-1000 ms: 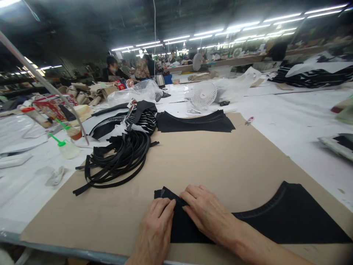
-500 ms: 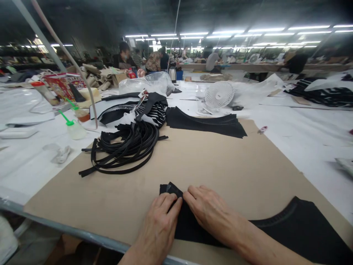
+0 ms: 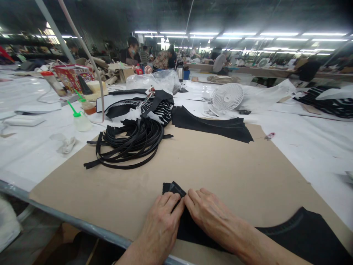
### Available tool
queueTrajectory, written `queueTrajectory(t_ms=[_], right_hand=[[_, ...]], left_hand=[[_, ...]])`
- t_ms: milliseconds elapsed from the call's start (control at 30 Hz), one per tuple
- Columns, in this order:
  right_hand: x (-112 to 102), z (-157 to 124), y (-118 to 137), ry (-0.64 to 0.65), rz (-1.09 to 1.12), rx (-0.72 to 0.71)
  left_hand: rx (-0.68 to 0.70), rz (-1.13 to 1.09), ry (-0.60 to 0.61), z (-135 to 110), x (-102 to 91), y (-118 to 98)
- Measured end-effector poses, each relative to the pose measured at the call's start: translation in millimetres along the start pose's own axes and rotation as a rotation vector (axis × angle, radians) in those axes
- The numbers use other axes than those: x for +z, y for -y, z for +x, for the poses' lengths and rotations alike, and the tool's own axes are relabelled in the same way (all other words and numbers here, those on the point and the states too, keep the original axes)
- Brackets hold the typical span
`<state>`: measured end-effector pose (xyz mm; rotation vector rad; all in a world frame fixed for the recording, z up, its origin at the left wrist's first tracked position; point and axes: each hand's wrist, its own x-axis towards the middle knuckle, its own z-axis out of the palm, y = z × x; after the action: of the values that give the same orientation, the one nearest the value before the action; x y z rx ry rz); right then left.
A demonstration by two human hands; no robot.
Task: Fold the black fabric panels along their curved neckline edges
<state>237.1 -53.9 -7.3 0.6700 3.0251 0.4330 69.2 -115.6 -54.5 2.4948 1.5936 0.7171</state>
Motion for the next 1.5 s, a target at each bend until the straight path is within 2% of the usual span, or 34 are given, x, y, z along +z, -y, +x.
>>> queueTrajectory(t_ms=[267,500,600,867,1133,1367,1500], right_hand=[[3.4,-0.4,-2.5,0.01,0.077,0.073],[5.7,-5.7,-17.5,0.115,0.445,0.287],[4.2,-7.1,-20.7,0.14,0.512,0.299],[8.7,-8.2,-13.0,0.046,0.263,0.091],[5.5,-6.5,-6.5,0.023,0.038,0.012],[8.8,-6.9,-5.9,0.031,0.024,-0.014],[12.9,-6.1,-8.8,0.038,0.132,0.043]], left_hand=[[0.028,0.031,-0.005,1.1,-1.3,-0.6],[0.036,0.089,-0.006,-1.2,1.6,0.9],[0.035,0.091,-0.001,-0.6,1.6,0.5],[0.014,0.078,0.037,0.8,-2.2,-0.8],[0.005,0.038,0.023,-0.3,0.8,0.0],[0.009,0.039,0.016,-0.3,0.0,-0.7],[0.018,0.065,0.029,1.0,-1.5,-0.9]])
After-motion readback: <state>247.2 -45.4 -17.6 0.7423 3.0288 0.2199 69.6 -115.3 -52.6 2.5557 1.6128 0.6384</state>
